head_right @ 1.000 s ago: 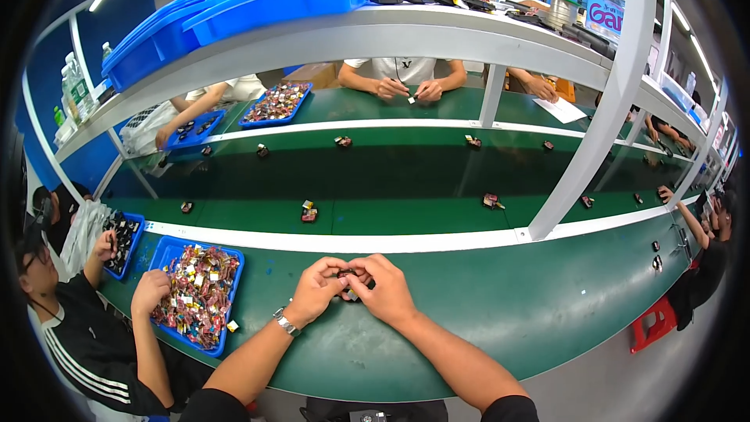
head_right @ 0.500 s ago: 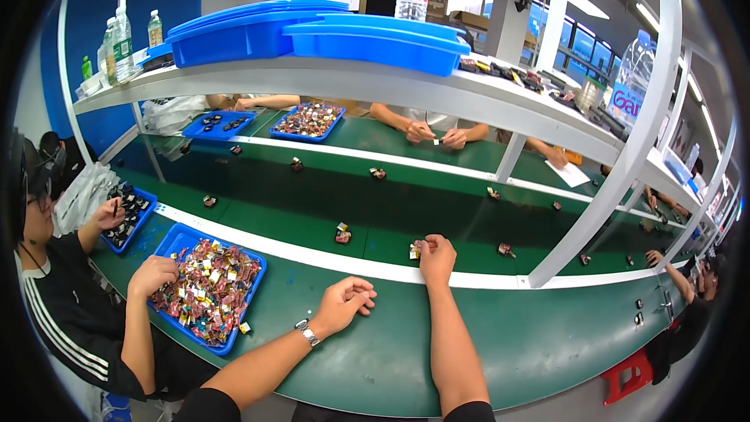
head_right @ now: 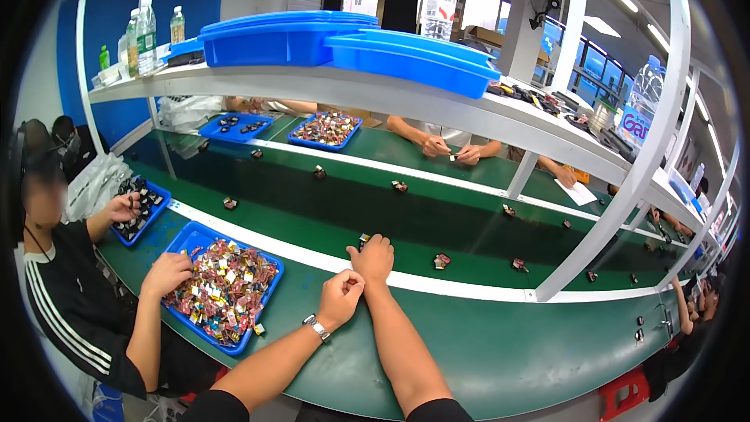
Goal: The recorder is assembling small electronic or mechanical components onto a base at a factory workstation.
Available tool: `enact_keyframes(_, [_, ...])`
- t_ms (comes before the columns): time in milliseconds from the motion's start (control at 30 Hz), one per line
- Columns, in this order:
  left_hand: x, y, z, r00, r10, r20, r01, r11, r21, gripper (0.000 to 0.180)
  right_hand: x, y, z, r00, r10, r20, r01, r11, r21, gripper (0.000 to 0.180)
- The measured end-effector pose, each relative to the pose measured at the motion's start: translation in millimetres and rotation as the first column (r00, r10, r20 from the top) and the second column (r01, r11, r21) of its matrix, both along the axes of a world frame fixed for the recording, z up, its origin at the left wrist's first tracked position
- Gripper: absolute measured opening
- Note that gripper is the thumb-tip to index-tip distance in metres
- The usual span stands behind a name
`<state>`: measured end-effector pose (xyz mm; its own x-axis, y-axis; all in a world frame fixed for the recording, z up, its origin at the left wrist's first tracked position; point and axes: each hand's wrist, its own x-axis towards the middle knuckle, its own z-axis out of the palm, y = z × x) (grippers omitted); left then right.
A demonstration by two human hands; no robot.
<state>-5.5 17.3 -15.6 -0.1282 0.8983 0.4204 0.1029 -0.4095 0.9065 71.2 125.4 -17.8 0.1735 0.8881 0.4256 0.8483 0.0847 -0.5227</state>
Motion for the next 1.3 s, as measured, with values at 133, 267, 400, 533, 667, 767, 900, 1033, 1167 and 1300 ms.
enact_keyframes(133, [-5.0, 0.8, -6.5, 0.997, -0.034, 0.076, 0.043, 0.992, -0.116, 0.004, 30.6, -7.4, 4.3, 0.874, 0.154, -0.462, -0.216, 0.973, -0.083, 0.054])
enact_keyframes(267, [-16.0, 3.9, -14.0, 0.992, 0.012, 0.123, 0.015, 0.977, -0.214, 0.011, 78.5, -74.0, 9.6, 0.721, 0.478, -0.502, -0.519, 0.852, 0.068, 0.051])
enact_keyframes(400, [-12.1, -3.7, 9.9, 0.806, -0.478, 0.348, 0.591, 0.669, -0.450, 0.037, 124.6, -146.1, 32.0, 0.703, 0.603, -0.378, -0.636, 0.770, 0.046, 0.056])
enact_keyframes(533, [-5.9, -9.3, 15.3, 0.626, -0.690, 0.364, 0.756, 0.421, -0.502, 0.041, 135.4, -156.1, 48.8, 0.700, 0.663, -0.267, -0.690, 0.724, -0.010, 0.061])
enact_keyframes(667, [-4.6, -11.8, 17.7, 0.626, -0.612, 0.483, 0.778, 0.456, -0.432, 0.040, 133.5, -149.8, 41.9, 0.725, 0.669, -0.163, -0.636, 0.742, 0.213, 0.051])
enact_keyframes(767, [-0.3, -12.9, 15.8, 0.635, -0.564, 0.529, 0.772, 0.486, -0.409, 0.043, 132.8, -151.7, 35.7, 0.798, 0.593, -0.108, -0.552, 0.791, 0.265, 0.036])
enact_keyframes(900, [2.7, -16.8, 14.9, 0.660, -0.535, 0.527, 0.748, 0.538, -0.390, 0.037, 117.8, -150.3, 33.1, 0.873, 0.487, -0.027, -0.465, 0.847, 0.258, 0.024])
enact_keyframes(1033, [-0.7, -15.8, 8.5, 0.668, -0.542, 0.510, 0.739, 0.563, -0.370, 0.030, 112.6, -154.6, 36.1, 0.870, 0.492, -0.030, -0.472, 0.848, 0.240, 0.017])
enact_keyframes(1167, [-1.3, -12.5, 10.8, 0.640, -0.578, 0.507, 0.767, 0.515, -0.383, 0.031, 117.5, -156.2, 27.8, 0.858, 0.504, 0.101, -0.507, 0.800, 0.321, 0.018])
enact_keyframes(1300, [2.3, -17.0, 14.3, 0.696, -0.580, 0.425, 0.718, 0.555, -0.420, 0.031, 118.0, -158.3, 26.9, 0.869, 0.482, 0.110, -0.489, 0.803, 0.341, 0.015])
